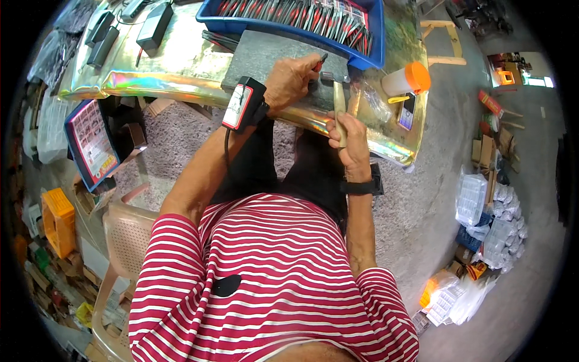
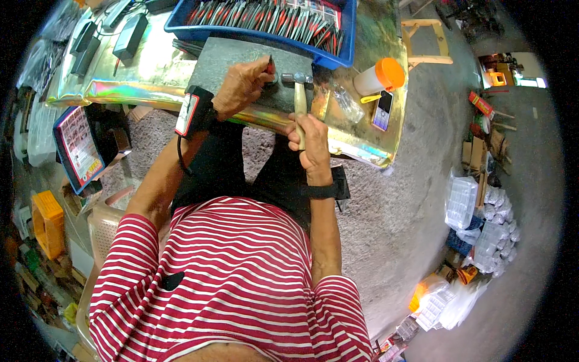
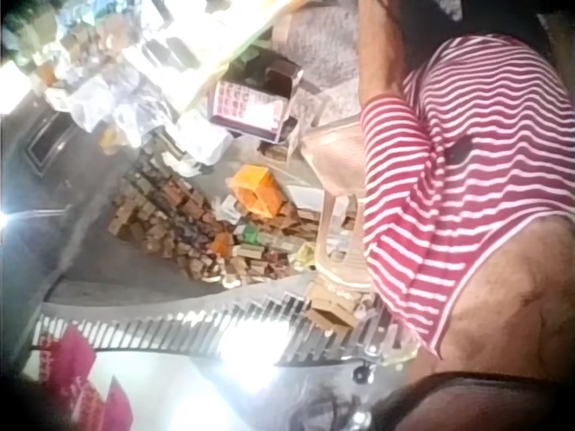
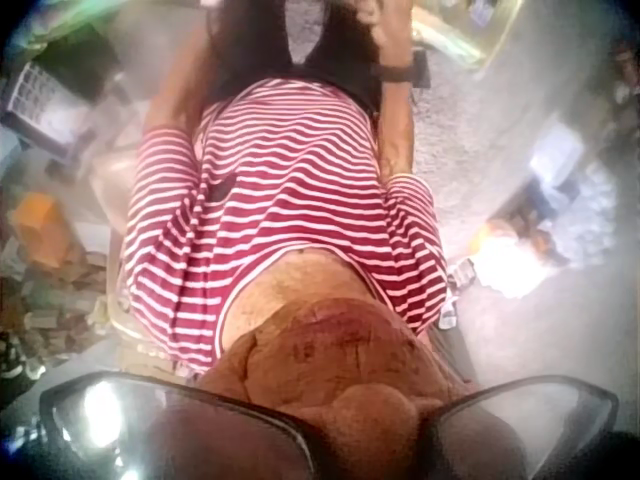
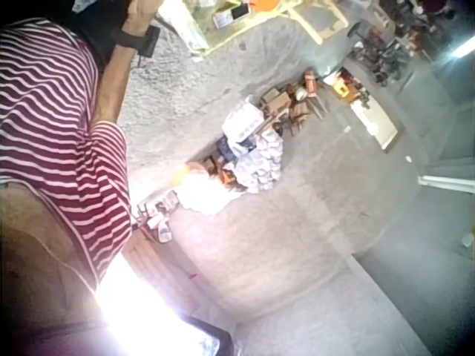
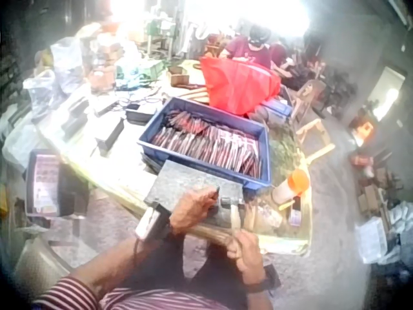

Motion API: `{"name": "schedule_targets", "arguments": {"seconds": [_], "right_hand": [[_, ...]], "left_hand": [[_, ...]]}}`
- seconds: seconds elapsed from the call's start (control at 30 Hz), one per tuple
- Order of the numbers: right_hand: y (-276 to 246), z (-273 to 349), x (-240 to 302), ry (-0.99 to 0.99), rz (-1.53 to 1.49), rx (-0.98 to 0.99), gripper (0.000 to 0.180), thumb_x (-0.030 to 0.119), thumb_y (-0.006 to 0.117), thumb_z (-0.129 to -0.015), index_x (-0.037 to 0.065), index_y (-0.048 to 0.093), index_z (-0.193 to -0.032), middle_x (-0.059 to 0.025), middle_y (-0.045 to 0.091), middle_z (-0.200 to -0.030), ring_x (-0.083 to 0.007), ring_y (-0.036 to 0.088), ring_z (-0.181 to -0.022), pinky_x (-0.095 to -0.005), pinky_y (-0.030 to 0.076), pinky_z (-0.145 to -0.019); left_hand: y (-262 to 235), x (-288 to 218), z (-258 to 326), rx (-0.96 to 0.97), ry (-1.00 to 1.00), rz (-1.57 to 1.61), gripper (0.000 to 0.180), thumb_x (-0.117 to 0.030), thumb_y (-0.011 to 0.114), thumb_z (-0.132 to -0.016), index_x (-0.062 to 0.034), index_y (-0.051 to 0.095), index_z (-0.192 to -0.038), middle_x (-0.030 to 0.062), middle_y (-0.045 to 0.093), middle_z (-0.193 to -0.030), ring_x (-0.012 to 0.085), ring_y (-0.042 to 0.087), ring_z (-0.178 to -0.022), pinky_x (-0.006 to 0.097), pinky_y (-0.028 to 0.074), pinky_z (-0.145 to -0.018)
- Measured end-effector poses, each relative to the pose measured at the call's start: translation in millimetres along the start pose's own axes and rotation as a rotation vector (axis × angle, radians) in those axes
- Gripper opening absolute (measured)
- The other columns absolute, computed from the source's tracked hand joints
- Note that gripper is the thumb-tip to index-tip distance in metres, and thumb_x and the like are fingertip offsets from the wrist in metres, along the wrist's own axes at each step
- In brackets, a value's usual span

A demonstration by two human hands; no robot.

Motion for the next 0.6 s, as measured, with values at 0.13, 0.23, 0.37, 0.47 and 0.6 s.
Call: {"name": "schedule_targets", "arguments": {"seconds": [0.13, 0.23, 0.37, 0.47, 0.6], "right_hand": [[-1, 12, 27, -0.090, 0.266, -0.117, 0.029, 0.023, 0.050, -0.082, -0.005, 0.052, -0.082, -0.0048, 0.047, -0.057, -0.0038, 0.036, -0.040, -0.0153, 0.025, -0.031], [15, 31, 72, -0.311, 0.617, -0.081, 0.026, 0.024, 0.049, -0.085, -0.002, 0.053, -0.084, -0.0021, 0.047, -0.056, -0.0044, 0.037, -0.042, -0.0190, 0.027, -0.033], [62, 78, 142, -0.758, 1.041, -0.153, 0.023, 0.020, 0.049, -0.085, -0.002, 0.053, -0.088, -0.0027, 0.048, -0.058, -0.0078, 0.043, -0.048, -0.0213, 0.035, -0.042], [80, 114, 175, -0.937, 1.114, -0.250, 0.018, 0.016, 0.049, -0.084, -0.001, 0.053, -0.089, -0.0045, 0.051, -0.062, -0.0088, 0.045, -0.052, -0.0229, 0.039, -0.048], [79, 137, 191, -1.028, 0.880, -0.331, 0.016, 0.013, 0.050, -0.083, 0.000, 0.053, -0.092, -0.0066, 0.049, -0.059, -0.0122, 0.046, -0.050, -0.0255, 0.039, -0.047]], "left_hand": [[1, -1, 0, -0.001, -0.002, 0.008, 0.018, 0.005, 0.052, -0.066, -0.0040, 0.043, -0.079, 0.0136, 0.051, -0.067, 0.0332, 0.053, -0.064, 0.035, 0.041, -0.053], [0, -2, -1, -0.021, 0.012, 0.019, 0.017, 0.005, 0.052, -0.067, -0.0034, 0.043, -0.078, 0.0135, 0.051, -0.067, 0.0329, 0.053, -0.063, 0.035, 0.041, -0.053], [3, 2, 0, -0.038, 0.033, 0.015, 0.016, 0.004, 0.052, -0.067, -0.0037, 0.043, -0.077, 0.0135, 0.051, -0.066, 0.0323, 0.053, -0.063, 0.035, 0.042, -0.053], [1, 1, 0, 0.001, 0.003, 0.029, 0.015, 0.003, 0.052, -0.068, -0.0043, 0.043, -0.077, 0.0132, 0.051, -0.065, 0.0325, 0.054, -0.064, 0.036, 0.042, -0.053], [3, 2, -1, -0.044, 0.039, 0.007, 0.015, 0.004, 0.052, -0.067, -0.0043, 0.043, -0.077, 0.0131, 0.050, -0.065, 0.0320, 0.054, -0.063, 0.035, 0.042, -0.053]]}}
Point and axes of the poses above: each hand's wrist, its own z-axis away from the middle knuckle, its own y-axis out of the palm, x = y × z, the point moved 10 cm from there along -z, towards the middle knuckle
